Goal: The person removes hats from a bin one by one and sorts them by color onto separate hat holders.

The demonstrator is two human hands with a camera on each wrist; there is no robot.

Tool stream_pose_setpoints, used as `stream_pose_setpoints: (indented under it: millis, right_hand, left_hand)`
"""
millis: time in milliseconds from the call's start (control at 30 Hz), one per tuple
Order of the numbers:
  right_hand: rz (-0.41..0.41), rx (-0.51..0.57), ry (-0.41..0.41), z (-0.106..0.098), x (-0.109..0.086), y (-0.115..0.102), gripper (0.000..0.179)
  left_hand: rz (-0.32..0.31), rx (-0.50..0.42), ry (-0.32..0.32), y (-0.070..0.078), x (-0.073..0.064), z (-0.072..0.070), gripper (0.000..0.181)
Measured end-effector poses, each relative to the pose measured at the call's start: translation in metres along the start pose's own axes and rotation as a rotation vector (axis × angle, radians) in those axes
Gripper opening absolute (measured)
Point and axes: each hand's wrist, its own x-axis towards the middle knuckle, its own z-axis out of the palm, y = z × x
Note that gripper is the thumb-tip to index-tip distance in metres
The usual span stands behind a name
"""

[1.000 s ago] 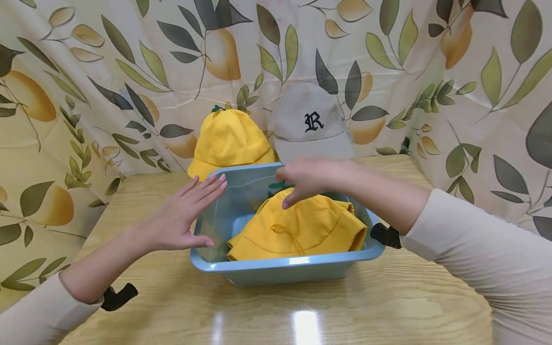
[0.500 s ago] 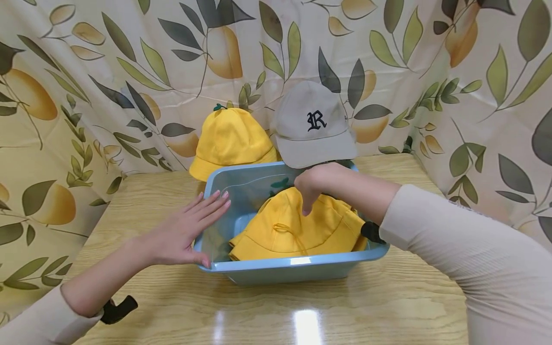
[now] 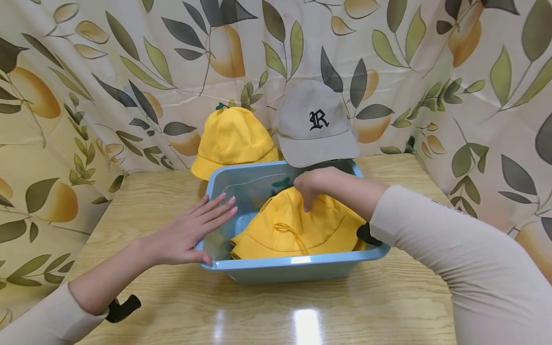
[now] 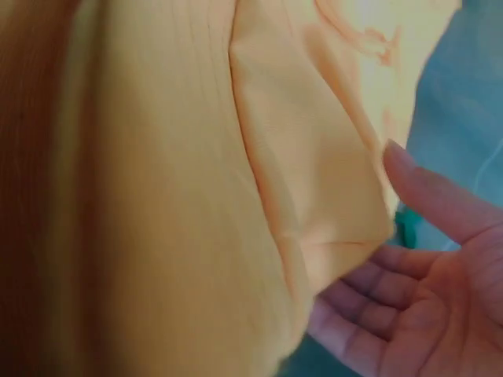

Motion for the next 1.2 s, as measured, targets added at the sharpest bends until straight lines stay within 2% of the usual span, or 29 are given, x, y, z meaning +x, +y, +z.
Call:
stream_pose_setpoints:
  millis: [200, 433, 533, 700, 867, 967, 1200]
  right_hand:
    - [-0.034, 0.078, 0.098, 0.006, 0.003, -0.008, 0.024]
    - [-0.015, 0.112, 0.130, 0.006, 0.002, -0.011, 0.023]
    - [-0.074, 0.145, 0.143, 0.004, 0.001, -0.012, 0.020]
    - [-0.216, 0.185, 0.193, -0.003, -0.007, -0.016, 0.030]
    - [-0.311, 0.223, 0.218, -0.014, -0.021, -0.018, 0.021]
    - [-0.341, 0.212, 0.251, -0.019, -0.030, -0.019, 0.015]
    - [-0.382, 0.233, 0.363, -0.028, -0.058, -0.015, 0.016]
  left_hand:
    - [-0.006, 0.007, 0.000, 0.001, 0.000, -0.001, 0.088]
    - [-0.006, 0.010, 0.002, 0.001, 0.001, -0.001, 0.088]
    - [-0.004, 0.005, -0.001, 0.001, 0.001, -0.001, 0.086]
    - [-0.002, -0.008, -0.009, 0.001, 0.001, -0.002, 0.083]
    - [-0.010, -0.017, -0.017, 0.001, 0.001, -0.003, 0.083]
    - [-0.012, -0.026, -0.022, 0.002, 0.001, -0.004, 0.083]
    - [-0.023, -0.040, -0.047, 0.001, 0.001, -0.006, 0.085]
